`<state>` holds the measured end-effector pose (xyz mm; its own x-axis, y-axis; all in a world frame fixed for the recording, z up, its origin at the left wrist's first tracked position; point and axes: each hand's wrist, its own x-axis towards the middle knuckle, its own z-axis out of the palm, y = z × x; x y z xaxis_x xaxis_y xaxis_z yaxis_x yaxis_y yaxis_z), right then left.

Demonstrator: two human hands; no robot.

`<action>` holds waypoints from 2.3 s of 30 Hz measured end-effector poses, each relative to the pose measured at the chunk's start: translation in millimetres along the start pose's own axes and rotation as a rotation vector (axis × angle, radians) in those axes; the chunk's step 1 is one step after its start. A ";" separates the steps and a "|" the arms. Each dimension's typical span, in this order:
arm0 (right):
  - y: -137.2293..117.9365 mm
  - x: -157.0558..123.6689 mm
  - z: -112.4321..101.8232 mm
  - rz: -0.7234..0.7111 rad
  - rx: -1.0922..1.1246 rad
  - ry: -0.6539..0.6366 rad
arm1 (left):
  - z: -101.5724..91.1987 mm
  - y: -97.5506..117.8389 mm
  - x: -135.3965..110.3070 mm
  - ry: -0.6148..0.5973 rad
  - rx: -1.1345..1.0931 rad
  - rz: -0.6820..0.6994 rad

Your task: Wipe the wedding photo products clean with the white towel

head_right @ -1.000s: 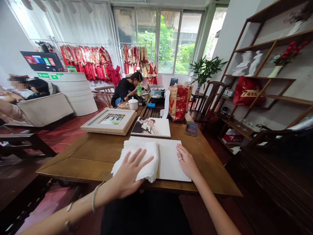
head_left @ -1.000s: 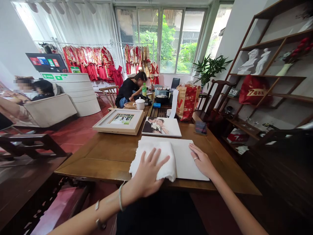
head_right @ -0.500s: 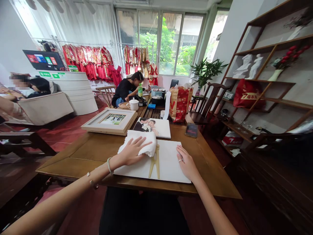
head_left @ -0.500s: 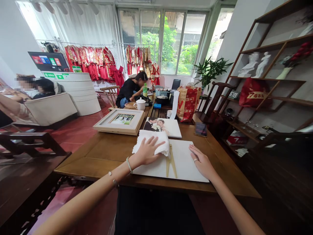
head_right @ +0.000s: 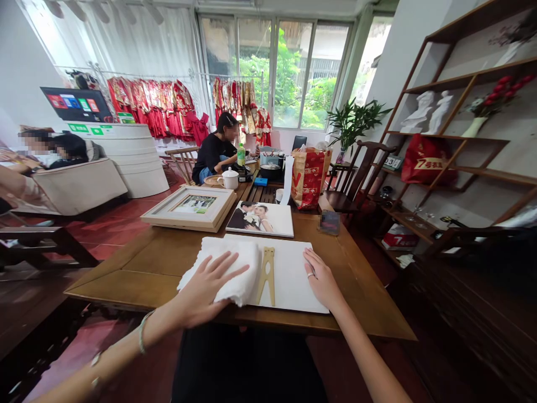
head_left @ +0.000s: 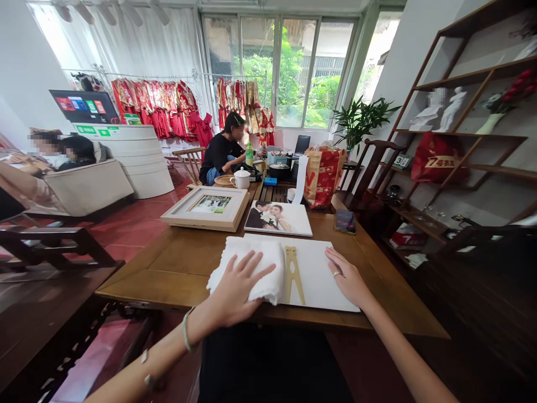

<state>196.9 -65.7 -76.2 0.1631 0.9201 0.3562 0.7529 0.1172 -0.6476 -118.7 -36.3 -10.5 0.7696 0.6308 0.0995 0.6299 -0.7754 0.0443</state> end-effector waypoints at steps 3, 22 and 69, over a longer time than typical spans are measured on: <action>-1.2 0.8 -2.8 -0.008 -0.009 -0.003 | -5.3 9.0 -15.0 -0.034 -0.022 0.034; 4.1 -2.4 2.7 -0.003 0.007 -0.022 | 14.6 -44.6 42.3 0.019 0.052 -0.079; 4.7 -2.7 9.8 -0.020 0.035 0.025 | 13.0 -12.2 59.2 -0.042 0.066 0.046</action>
<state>193.7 -63.9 -86.9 0.1646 0.9080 0.3852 0.7335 0.1484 -0.6633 -79.5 10.9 -18.1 0.8007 0.5963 0.0577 0.5983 -0.8009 -0.0254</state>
